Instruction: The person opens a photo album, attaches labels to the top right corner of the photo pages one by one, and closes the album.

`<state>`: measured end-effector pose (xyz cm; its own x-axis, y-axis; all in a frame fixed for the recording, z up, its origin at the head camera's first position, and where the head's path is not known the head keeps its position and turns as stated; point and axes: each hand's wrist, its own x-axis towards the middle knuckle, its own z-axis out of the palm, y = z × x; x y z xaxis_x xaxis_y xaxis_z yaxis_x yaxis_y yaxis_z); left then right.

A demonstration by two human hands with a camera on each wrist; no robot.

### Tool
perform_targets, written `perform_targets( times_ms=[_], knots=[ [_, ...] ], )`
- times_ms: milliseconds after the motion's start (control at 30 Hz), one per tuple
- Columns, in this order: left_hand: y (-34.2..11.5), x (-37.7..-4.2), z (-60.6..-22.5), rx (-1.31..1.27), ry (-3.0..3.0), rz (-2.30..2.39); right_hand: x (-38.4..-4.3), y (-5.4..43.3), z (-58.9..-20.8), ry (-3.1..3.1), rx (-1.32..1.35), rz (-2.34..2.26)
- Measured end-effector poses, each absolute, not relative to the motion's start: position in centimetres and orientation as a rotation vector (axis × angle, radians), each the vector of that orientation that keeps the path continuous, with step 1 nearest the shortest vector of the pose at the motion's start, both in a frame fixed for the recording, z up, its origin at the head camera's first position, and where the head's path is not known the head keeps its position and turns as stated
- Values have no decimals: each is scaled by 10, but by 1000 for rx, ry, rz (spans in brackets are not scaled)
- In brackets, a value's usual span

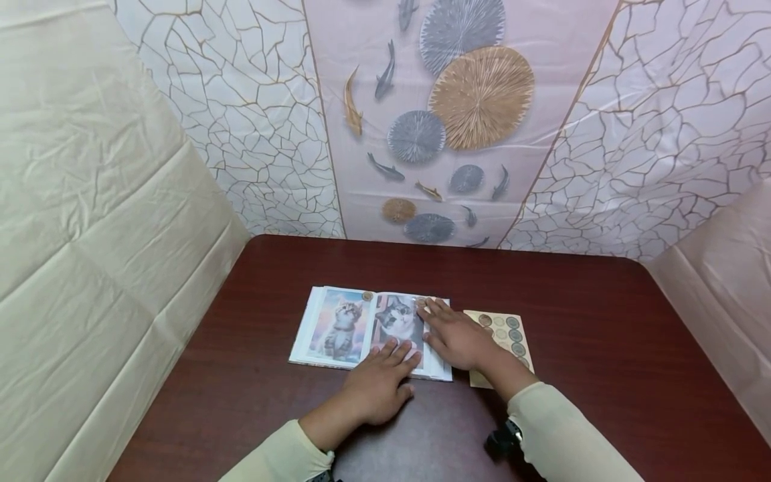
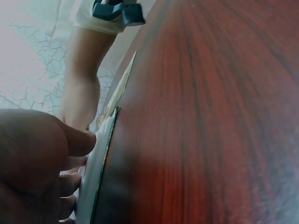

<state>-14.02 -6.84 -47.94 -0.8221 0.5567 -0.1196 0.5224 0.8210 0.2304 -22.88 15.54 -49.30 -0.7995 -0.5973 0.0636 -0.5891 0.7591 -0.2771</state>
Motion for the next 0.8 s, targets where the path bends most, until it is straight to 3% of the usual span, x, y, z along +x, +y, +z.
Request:
perform_targets(
  times_ms=[800],
  knots=[
    [-66, -149, -482, 814, 3096, 285, -188, 189, -485, 3083, -948, -603]
  ],
)
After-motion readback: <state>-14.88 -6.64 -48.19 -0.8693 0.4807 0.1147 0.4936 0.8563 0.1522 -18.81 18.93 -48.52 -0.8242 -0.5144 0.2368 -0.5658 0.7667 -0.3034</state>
